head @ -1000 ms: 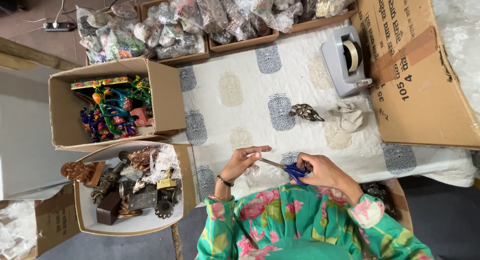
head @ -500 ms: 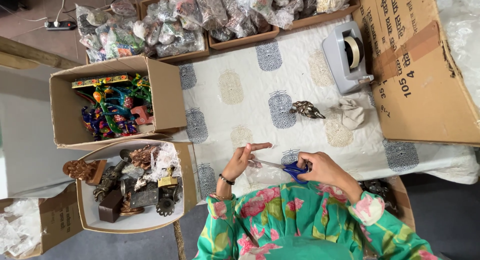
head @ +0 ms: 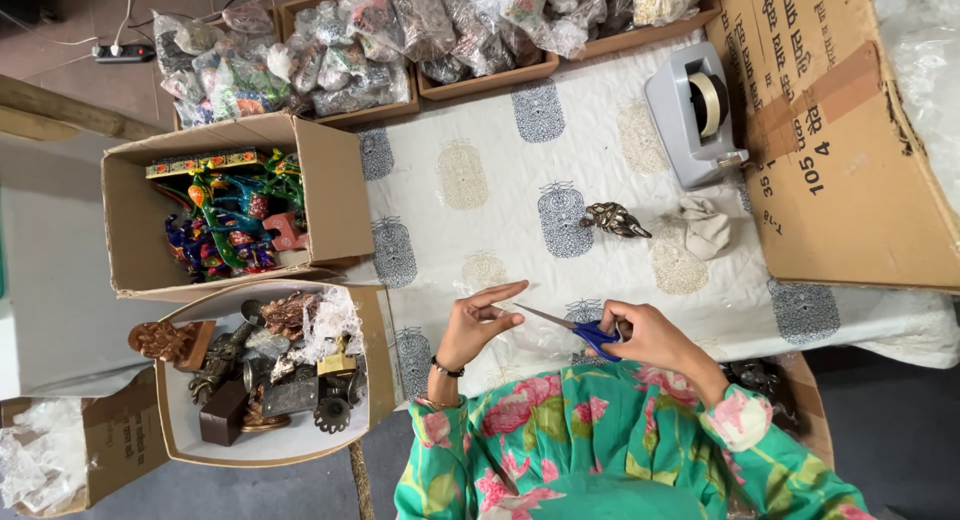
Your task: The person sits at a workbench and wraps metal decorative figurines in bubble wrap, tearing and cutting the plastic with scissors, then places the wrapped items into a cardboard box. They repeat the wrapping for several figurines one at a time.
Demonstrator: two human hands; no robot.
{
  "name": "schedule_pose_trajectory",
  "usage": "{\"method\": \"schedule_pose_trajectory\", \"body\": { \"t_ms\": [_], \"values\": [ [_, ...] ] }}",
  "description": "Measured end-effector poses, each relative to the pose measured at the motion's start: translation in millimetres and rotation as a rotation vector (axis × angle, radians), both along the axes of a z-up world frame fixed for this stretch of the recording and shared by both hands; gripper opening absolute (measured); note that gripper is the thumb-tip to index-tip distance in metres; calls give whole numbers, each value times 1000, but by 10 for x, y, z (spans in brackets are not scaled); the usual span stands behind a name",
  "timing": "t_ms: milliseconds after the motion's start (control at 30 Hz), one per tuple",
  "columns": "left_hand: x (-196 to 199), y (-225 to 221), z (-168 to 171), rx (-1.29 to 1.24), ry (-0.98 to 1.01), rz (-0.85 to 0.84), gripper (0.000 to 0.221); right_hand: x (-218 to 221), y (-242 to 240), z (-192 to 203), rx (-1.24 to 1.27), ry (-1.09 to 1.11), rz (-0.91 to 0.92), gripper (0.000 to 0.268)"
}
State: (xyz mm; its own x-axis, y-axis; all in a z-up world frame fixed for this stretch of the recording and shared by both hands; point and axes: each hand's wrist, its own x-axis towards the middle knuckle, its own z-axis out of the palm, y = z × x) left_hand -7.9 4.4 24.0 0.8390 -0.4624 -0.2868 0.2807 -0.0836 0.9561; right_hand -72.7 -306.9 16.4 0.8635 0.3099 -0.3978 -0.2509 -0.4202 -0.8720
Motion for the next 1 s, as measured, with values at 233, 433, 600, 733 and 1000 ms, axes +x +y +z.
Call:
{"method": "schedule_pose_trajectory", "body": {
  "t_ms": [233,433,600,733,1000],
  "values": [
    [42,-44,5,-54,113,-77,45,-44,22,14,172,101,121,41],
    [48,-79,117,-61,122,-119,50,-3,47,121,46,142,170,43],
    [43,-15,16,-94,151,-62,52,-11,-5,67,140,159,178,43],
    [46,-32,64,-86,142,-69,55,-3,11,68,181,188,218,40],
    [42,-28,65,-87,129,-170,58,12,-6,-24,253,232,206,37]
  ]
}}
